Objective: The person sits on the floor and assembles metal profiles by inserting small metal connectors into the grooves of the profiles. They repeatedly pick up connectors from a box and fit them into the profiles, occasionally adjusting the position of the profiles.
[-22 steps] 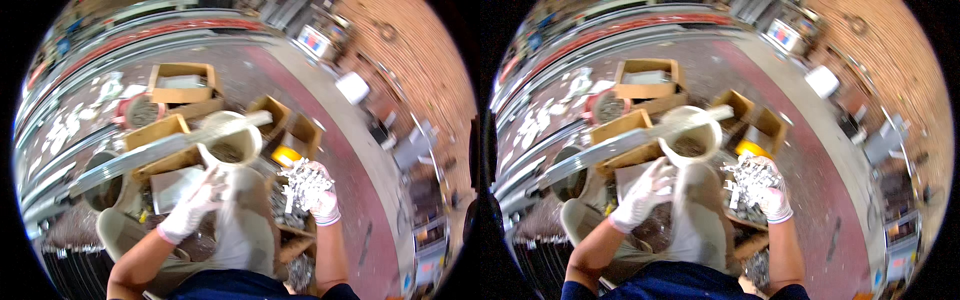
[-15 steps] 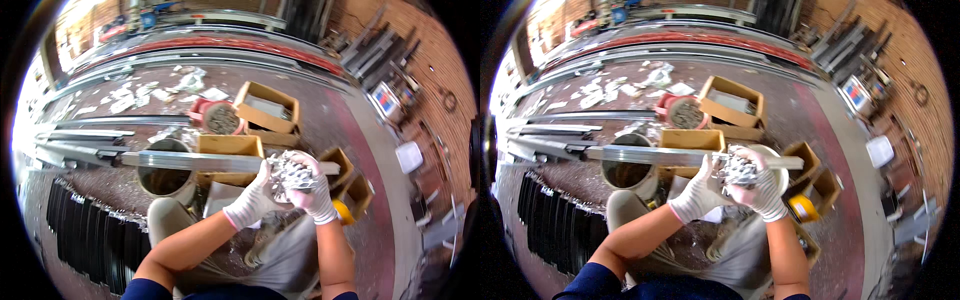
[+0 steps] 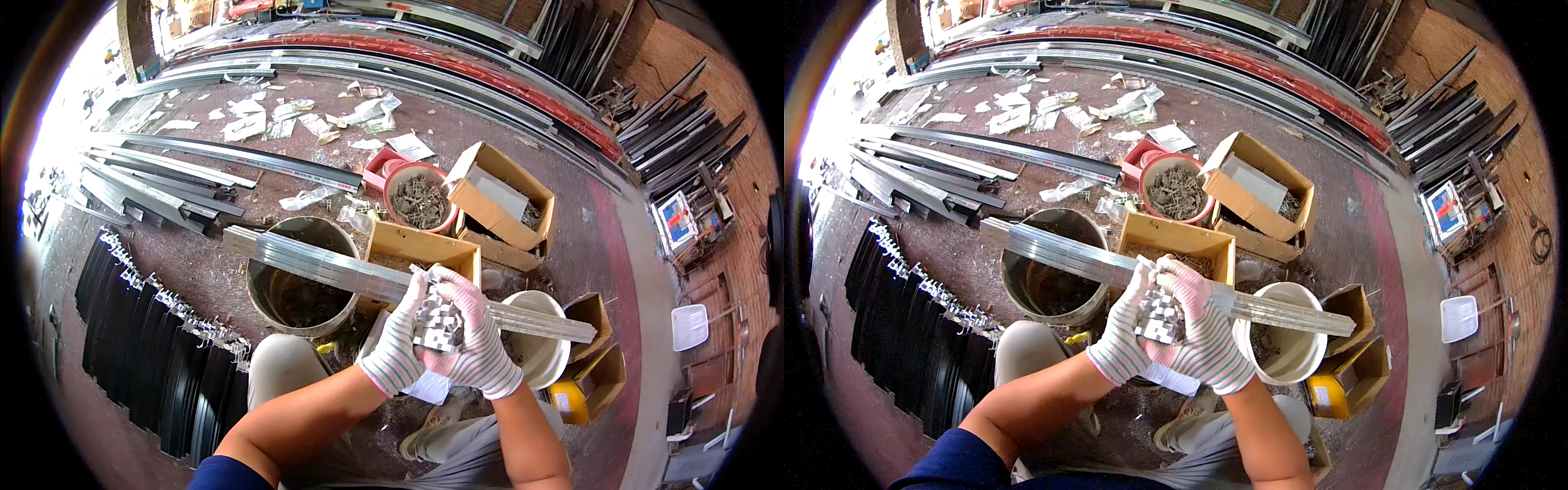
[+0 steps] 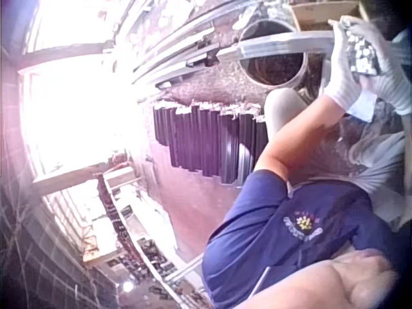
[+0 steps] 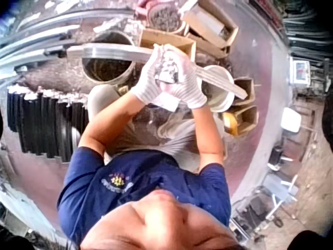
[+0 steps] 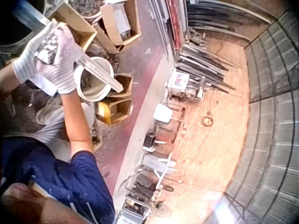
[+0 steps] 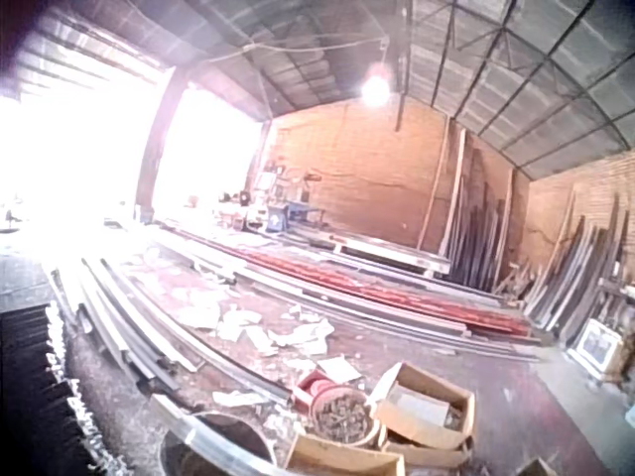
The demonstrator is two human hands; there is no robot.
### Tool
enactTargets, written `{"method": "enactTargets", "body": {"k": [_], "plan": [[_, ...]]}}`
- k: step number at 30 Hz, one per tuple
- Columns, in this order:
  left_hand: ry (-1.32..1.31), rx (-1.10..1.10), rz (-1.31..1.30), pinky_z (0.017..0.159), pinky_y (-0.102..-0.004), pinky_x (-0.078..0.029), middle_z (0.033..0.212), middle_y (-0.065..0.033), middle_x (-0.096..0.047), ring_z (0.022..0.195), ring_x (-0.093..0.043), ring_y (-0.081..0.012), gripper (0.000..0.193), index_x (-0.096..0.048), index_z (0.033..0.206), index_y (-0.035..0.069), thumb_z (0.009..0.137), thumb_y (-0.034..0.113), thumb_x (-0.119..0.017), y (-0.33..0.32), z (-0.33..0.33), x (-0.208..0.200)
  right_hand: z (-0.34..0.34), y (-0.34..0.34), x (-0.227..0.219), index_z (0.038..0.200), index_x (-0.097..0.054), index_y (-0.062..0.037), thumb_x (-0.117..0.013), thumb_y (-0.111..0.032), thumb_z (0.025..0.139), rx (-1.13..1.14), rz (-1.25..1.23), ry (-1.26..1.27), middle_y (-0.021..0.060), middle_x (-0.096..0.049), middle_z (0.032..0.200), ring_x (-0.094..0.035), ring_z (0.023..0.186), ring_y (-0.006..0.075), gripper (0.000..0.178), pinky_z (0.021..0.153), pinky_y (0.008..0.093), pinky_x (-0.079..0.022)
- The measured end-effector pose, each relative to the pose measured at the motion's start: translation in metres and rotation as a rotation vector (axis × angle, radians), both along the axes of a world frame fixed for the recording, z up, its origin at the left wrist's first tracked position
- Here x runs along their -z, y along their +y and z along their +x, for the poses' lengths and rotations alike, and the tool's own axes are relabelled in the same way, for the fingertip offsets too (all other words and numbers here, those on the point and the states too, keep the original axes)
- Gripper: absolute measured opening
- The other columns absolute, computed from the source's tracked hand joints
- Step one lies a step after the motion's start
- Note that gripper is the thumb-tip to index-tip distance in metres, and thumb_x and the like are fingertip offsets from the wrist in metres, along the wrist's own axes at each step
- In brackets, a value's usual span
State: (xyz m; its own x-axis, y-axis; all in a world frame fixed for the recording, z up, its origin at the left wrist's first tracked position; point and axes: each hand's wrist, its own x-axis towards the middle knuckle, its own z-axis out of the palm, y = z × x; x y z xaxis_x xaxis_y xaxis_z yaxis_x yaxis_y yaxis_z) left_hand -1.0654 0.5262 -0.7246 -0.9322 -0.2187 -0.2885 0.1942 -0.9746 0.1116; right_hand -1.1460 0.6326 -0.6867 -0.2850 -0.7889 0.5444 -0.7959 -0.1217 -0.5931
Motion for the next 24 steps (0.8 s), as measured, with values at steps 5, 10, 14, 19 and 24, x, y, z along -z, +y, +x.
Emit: {"method": "enactTargets", "body": {"k": [5, 10, 14, 19, 24], "plan": [[-0.016, 0.008, 0.009, 0.089, -0.0384, -0.058, 0.111, -0.0077, -0.07, 0.099, -0.069, -0.0221, 0.039, -0.062, 0.121, 0.011, 0.103, 0.045, -0.055, -0.008, -0.002, 0.004, -0.017, -0.009, 0.002, 0.137, -0.048, -0.0054, -0.085, -0.051, 0.071, -0.096, 0.073, -0.021, 0.0215, -0.05, 0.141, -0.047, 0.132, 0.0425, 0.088, 0.115, 0.0526, -0.034], [0.103, 0.083, 0.053, 0.087, -0.0382, -0.059, 0.108, -0.0076, -0.071, 0.097, -0.07, -0.0228, 0.033, -0.063, 0.121, 0.011, 0.105, 0.038, -0.053, -0.019, 0.0, 0.013, -0.02, -0.007, 0.004, 0.141, -0.047, -0.0034, -0.083, -0.06, 0.073, -0.129, 0.108, -0.24, 0.0204, -0.049, 0.143, -0.047, 0.134, 0.037, 0.095, 0.116, 0.0475, -0.034], [-0.015, 0.071, -0.025, 0.08, -0.0429, -0.059, 0.108, -0.0094, -0.072, 0.094, -0.071, -0.025, 0.037, -0.063, 0.121, 0.007, 0.105, 0.038, -0.05, -0.016, -0.003, 0.01, -0.019, -0.003, 0.008, 0.141, -0.049, -0.0013, -0.069, -0.069, 0.083, -0.1, 0.036, -0.607, 0.015, -0.052, 0.139, -0.051, 0.125, 0.027, 0.092, 0.108, 0.0414, -0.04], [-0.056, 0.12, -0.093, 0.063, -0.0397, -0.058, 0.104, -0.0082, -0.073, 0.084, -0.071, -0.0224, 0.04, -0.063, 0.121, 0.006, 0.106, 0.038, -0.046, -0.017, 0.008, 0.002, -0.013, -0.001, 0.006, 0.139, -0.052, -0.0006, -0.061, -0.071, 0.089, 0.008, 0.012, -0.765, 0.0104, -0.058, 0.13, -0.052, 0.112, 0.0198, 0.087, 0.1, 0.0364, -0.044], [-0.011, 0.09, -0.131, 0.054, -0.0361, -0.059, 0.114, -0.0107, -0.072, 0.091, -0.072, -0.0236, 0.041, -0.057, 0.133, 0.008, 0.105, 0.036, -0.046, -0.014, 0.014, -0.003, -0.006, -0.003, 0.004, 0.135, -0.055, 0.0019, -0.067, -0.037, 0.098, 0.105, -0.157, -0.873, 0.0118, -0.062, 0.125, -0.059, 0.111, 0.0169, 0.055, 0.101, 0.0335, -0.047]]}}
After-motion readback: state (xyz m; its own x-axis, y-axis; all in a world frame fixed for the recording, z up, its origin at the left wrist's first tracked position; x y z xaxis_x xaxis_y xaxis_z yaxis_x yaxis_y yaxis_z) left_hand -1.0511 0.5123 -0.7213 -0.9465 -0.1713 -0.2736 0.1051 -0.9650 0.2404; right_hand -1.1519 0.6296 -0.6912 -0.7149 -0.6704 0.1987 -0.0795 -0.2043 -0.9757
